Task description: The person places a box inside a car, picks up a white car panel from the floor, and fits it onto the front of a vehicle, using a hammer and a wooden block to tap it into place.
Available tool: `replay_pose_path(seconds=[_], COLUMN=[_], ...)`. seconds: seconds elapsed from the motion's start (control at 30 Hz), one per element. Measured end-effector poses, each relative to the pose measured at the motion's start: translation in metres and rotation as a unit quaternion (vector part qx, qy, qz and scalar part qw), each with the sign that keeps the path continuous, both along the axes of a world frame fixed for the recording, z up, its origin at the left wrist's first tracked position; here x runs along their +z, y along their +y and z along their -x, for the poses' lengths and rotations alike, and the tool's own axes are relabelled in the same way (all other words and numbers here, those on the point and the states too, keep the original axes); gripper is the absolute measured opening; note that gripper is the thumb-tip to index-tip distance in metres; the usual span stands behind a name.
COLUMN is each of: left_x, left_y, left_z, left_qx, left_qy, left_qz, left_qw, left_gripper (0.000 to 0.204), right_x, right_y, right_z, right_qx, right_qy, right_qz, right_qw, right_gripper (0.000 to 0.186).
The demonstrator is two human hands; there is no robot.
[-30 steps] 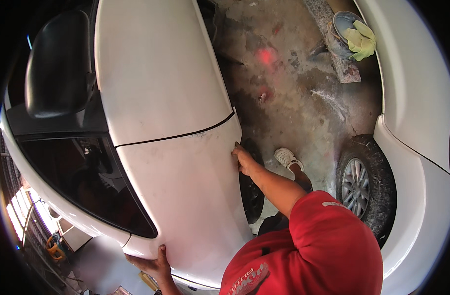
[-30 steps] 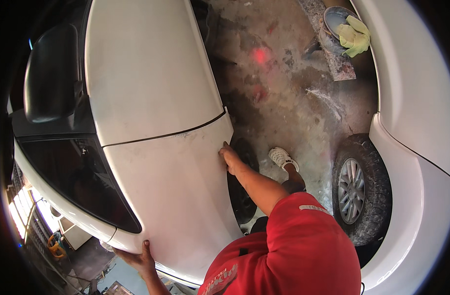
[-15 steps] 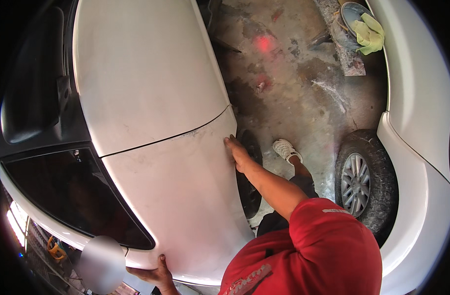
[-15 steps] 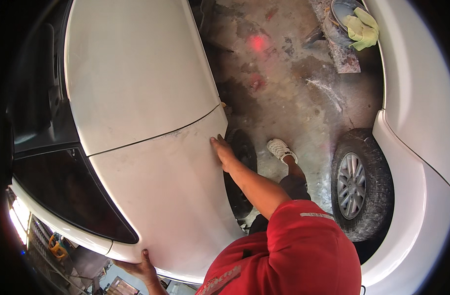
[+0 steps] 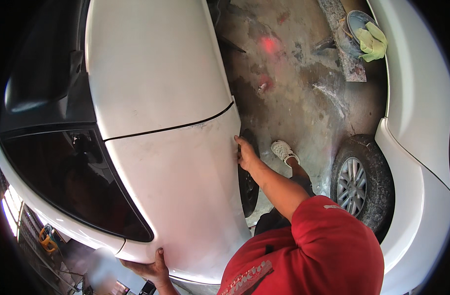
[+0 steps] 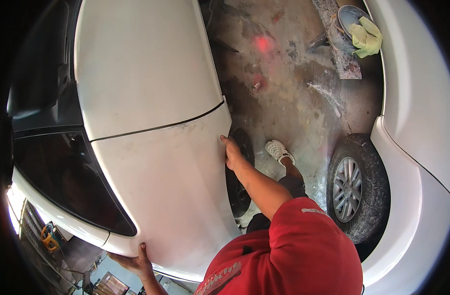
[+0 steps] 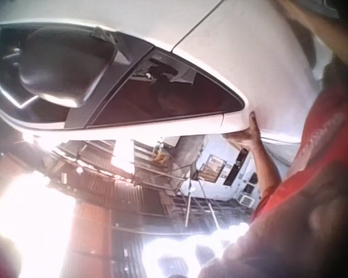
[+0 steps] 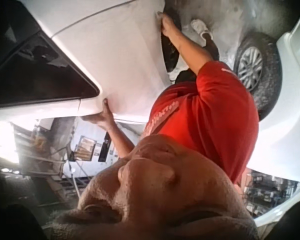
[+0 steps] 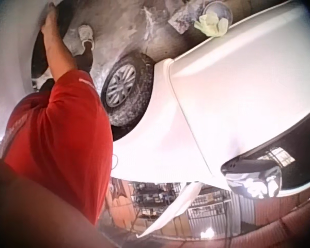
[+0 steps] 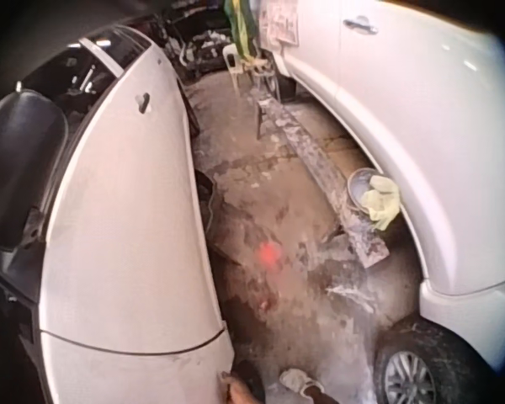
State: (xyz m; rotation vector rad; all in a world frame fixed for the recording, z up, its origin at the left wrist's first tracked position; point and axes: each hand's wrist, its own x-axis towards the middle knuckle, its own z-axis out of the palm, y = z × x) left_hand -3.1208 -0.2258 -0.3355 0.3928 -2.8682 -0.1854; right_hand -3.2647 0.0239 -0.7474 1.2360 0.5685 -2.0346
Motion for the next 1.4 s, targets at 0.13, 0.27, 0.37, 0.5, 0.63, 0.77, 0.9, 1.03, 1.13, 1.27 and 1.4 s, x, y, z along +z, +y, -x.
replay_pose_path(seconds=[0.13, 0.27, 0.37, 0.5, 0.63, 0.77, 0.9, 1.03, 1.13, 1.27, 1.4], left_x=[-0.001, -0.004, -0.006, -0.005, -0.005, -0.011, -0.006, -0.002, 0.000, 0.012, 0.010], left_y=[0.009, -0.002, -0.002, 0.000, -0.002, -0.020, -0.006, 0.000, -0.006, -0.013, -0.009], left_z=[0.006, 0.000, -0.002, 0.006, 0.004, -0.031, -0.032, -0.040, -0.038, -0.053, -0.047], left_qx=[0.029, 0.008, -0.005, 0.007, 0.023, 0.019, 0.053, 0.097, 0.071, 0.108, 0.109], left_qy=[0.000, 0.000, 0.009, 0.007, 0.002, 0.027, -0.001, -0.006, -0.004, -0.073, -0.064], left_qz=[0.002, 0.048, 0.082, 0.087, 0.089, 0.077, 0.017, -0.028, -0.041, -0.014, 0.009], left_qw=[1.000, 0.999, 0.997, 0.996, 0.996, 0.996, 0.998, 0.995, 0.997, 0.991, 0.992], left_gripper=[0.127, 0.126, 0.126, 0.126, 0.126, 0.132, 0.133, 0.137, 0.133, 0.134, 0.133], right_x=[-0.004, -0.001, 0.003, 0.008, -0.024, -0.064, -0.057, -0.070, -0.076, -0.049, -0.035], right_y=[0.013, 0.028, 0.042, 0.043, 0.060, 0.062, 0.055, 0.070, 0.080, 0.091, 0.111], right_z=[0.001, -0.003, 0.004, 0.018, 0.044, 0.089, 0.141, 0.162, 0.154, 0.190, 0.207], right_qx=[-0.033, 0.000, 0.050, 0.149, 0.342, 0.403, 0.449, 0.518, 0.526, 0.648, 0.692], right_qy=[-0.036, -0.020, -0.028, -0.026, 0.049, 0.328, 0.465, 0.535, 0.591, 0.571, 0.565], right_qz=[0.010, -0.027, -0.021, -0.042, -0.074, -0.355, -0.336, -0.237, -0.237, -0.182, -0.118], right_qw=[0.999, 0.999, 0.998, 0.988, 0.936, 0.777, 0.685, 0.624, 0.564, 0.470, 0.434], right_gripper=[0.073, 0.073, 0.075, 0.078, 0.074, 0.056, 0.040, 0.042, 0.054, 0.069, 0.083])
